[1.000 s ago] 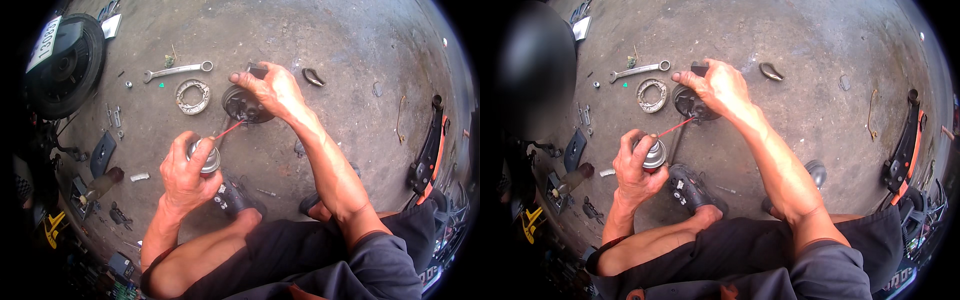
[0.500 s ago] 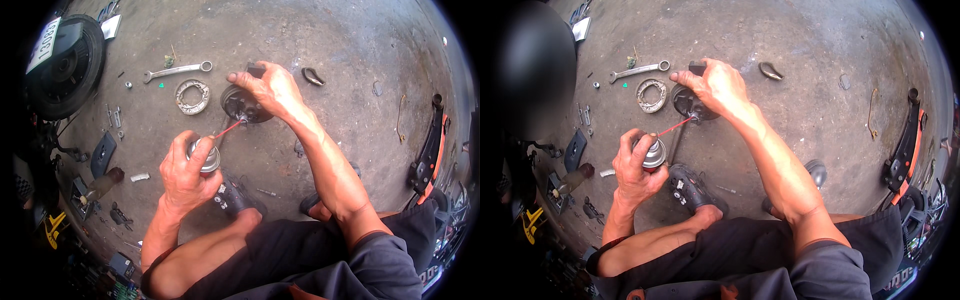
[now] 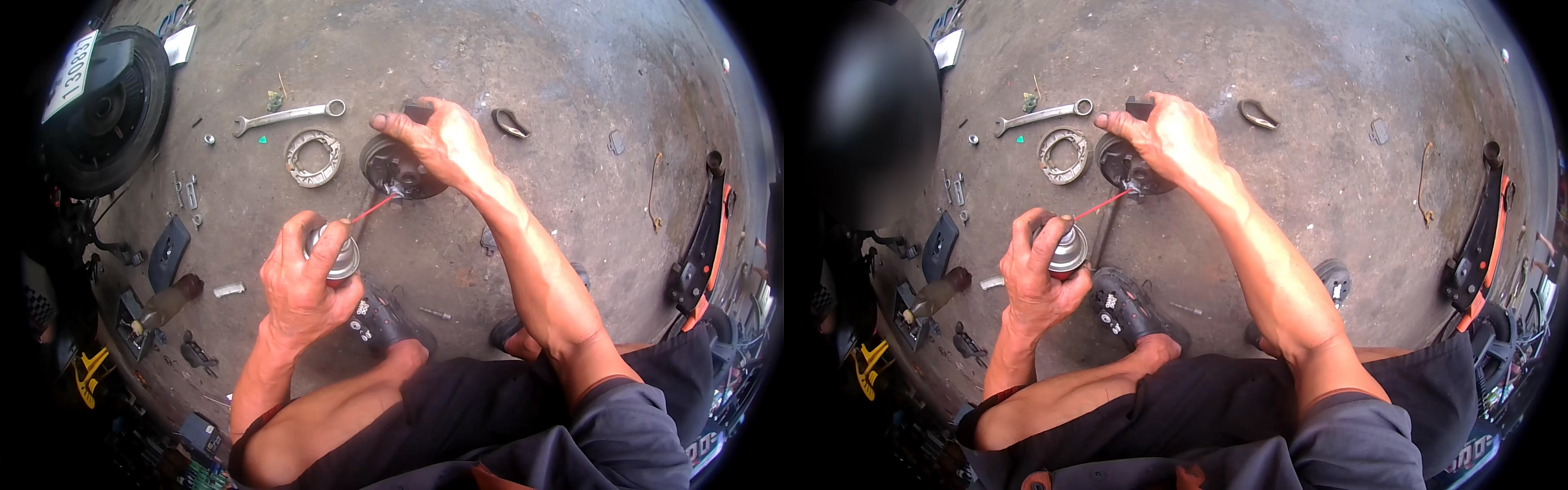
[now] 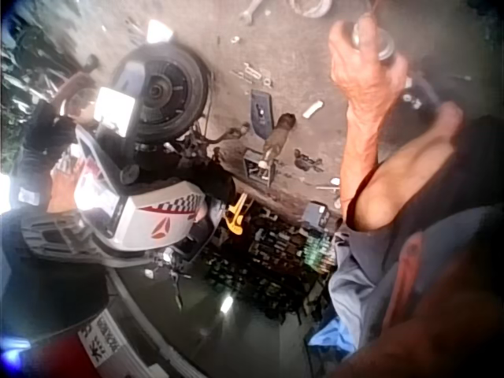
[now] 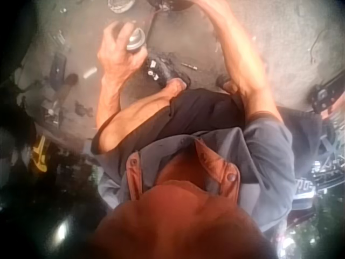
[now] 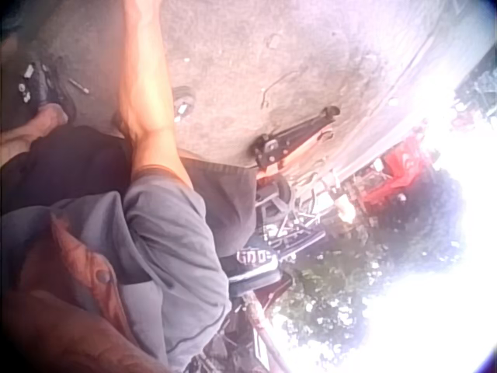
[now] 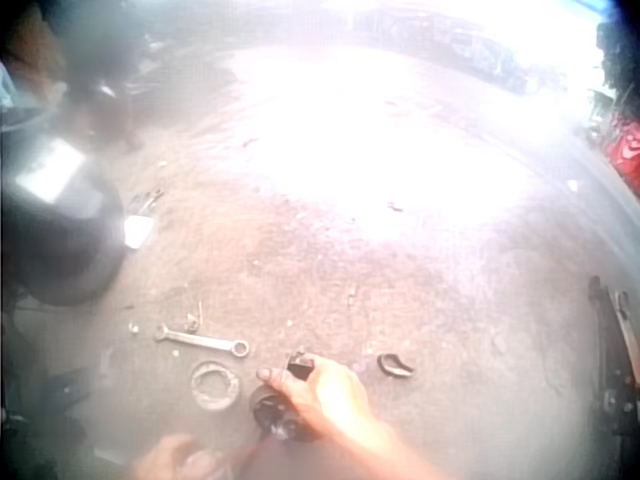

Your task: The person cleans and adjusts a brake shoe assembly by spraying it with cleaner and tapping parts with a metal rod.

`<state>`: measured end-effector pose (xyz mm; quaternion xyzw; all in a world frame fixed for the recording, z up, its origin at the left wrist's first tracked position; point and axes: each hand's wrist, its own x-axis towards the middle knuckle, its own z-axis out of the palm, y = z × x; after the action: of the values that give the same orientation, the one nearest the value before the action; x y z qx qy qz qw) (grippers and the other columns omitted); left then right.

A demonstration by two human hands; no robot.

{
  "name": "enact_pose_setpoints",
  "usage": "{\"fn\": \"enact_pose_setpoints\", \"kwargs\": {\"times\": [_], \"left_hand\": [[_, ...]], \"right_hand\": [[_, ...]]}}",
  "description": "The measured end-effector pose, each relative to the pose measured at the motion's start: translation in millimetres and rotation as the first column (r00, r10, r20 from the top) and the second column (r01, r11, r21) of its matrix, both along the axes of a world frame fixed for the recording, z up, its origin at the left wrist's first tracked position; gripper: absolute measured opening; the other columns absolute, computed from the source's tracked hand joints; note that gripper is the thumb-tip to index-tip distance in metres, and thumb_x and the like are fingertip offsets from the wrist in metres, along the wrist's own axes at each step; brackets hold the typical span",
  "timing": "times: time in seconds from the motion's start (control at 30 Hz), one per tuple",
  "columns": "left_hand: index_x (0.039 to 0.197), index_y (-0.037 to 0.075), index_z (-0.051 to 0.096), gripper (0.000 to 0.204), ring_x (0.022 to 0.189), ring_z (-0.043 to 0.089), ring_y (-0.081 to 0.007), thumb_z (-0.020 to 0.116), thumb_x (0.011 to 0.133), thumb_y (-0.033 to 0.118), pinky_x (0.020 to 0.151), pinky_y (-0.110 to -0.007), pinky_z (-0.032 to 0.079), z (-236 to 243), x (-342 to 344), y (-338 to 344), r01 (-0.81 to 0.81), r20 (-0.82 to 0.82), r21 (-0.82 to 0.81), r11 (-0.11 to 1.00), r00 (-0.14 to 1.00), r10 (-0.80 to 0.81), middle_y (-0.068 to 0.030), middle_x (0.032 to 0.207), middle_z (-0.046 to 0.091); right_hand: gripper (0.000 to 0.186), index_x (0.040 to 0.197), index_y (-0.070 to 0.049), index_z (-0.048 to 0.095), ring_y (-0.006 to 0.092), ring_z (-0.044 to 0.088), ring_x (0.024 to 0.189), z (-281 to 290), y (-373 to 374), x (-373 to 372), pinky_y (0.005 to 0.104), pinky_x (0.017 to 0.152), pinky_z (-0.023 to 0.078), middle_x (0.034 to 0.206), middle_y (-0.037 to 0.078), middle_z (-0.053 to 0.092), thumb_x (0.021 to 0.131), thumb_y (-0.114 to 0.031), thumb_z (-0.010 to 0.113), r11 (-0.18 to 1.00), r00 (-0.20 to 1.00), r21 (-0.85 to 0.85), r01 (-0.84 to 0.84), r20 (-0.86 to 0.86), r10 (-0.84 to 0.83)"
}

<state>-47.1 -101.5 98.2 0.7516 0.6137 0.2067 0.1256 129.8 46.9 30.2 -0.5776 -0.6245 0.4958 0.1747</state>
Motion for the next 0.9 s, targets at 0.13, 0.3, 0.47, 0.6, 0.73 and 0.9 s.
{"fn": "enact_pose_setpoints", "kwargs": {"times": [0.13,0.3,0.47,0.6,0.73,0.9], "left_hand": [[0.112,0.009,0.057,0.061,0.078,0.061,-0.0338,0.069,0.052,0.004,0.064,-0.040,0.051,0.9,0.8,0.7,0.001,-0.004,0.004,1.000,1.000,-0.001,-0.0166,0.101,0.054],[0.111,0.009,0.057,0.060,0.079,0.061,-0.0340,0.070,0.052,0.004,0.065,-0.040,0.051,0.4,2.0,1.2,0.003,0.000,-0.006,1.000,1.000,-0.003,-0.0167,0.101,0.054],[0.111,0.008,0.057,0.060,0.079,0.061,-0.0342,0.070,0.052,0.004,0.065,-0.040,0.051,0.7,1.4,0.5,0.008,-0.007,-0.001,1.000,1.000,-0.008,-0.0170,0.101,0.054],[0.107,0.011,0.062,0.055,0.077,0.060,-0.0318,0.068,0.052,0.004,0.062,-0.039,0.050,1.2,2.9,1.3,-0.022,0.010,0.012,1.000,1.000,0.021,-0.0146,0.100,0.053],[0.106,0.011,0.062,0.055,0.077,0.060,-0.0318,0.067,0.052,0.004,0.062,-0.039,0.050,1.1,2.5,1.2,-0.023,0.007,0.015,1.000,1.000,0.023,-0.0146,0.100,0.054],[0.106,0.011,0.062,0.056,0.077,0.060,-0.0319,0.068,0.051,0.004,0.061,-0.039,0.050,-0.4,2.0,0.9,-0.029,0.013,0.021,0.999,1.000,0.028,-0.0150,0.100,0.054]], "right_hand": [[0.071,0.098,0.004,0.066,0.0367,0.065,0.093,1.0,0.5,-0.7,0.0433,0.081,0.049,0.093,0.025,0.067,0.074,-0.063,0.065,1.000,1.000,-0.006,-0.008,0.019,0.008],[0.069,0.098,0.005,0.065,0.0330,0.066,0.089,2.1,-0.5,-2.0,0.0401,0.079,0.049,0.089,0.022,0.068,0.074,-0.060,0.067,1.000,0.999,0.010,0.014,0.031,-0.014],[0.069,0.100,0.006,0.065,0.0306,0.066,0.088,5.4,0.1,-3.1,0.0380,0.079,0.049,0.088,0.020,0.069,0.074,-0.058,0.068,1.000,0.999,-0.010,0.004,0.053,-0.004],[0.070,0.100,0.006,0.065,0.0314,0.066,0.090,9.3,-0.4,-2.7,0.0388,0.080,0.049,0.089,0.021,0.068,0.074,-0.059,0.068,1.000,0.999,-0.026,0.005,0.046,-0.004],[0.075,0.105,0.007,0.064,0.0320,0.066,0.093,13.2,-1.3,-3.0,0.0384,0.083,0.049,0.093,0.022,0.068,0.072,-0.060,0.068,1.000,0.998,-0.008,0.014,0.056,-0.014],[0.074,0.103,0.006,0.064,0.0348,0.065,0.093,9.2,-1.2,-2.7,0.0407,0.082,0.049,0.093,0.024,0.067,0.072,-0.061,0.068,1.000,0.999,-0.026,0.002,0.038,-0.001]]}}
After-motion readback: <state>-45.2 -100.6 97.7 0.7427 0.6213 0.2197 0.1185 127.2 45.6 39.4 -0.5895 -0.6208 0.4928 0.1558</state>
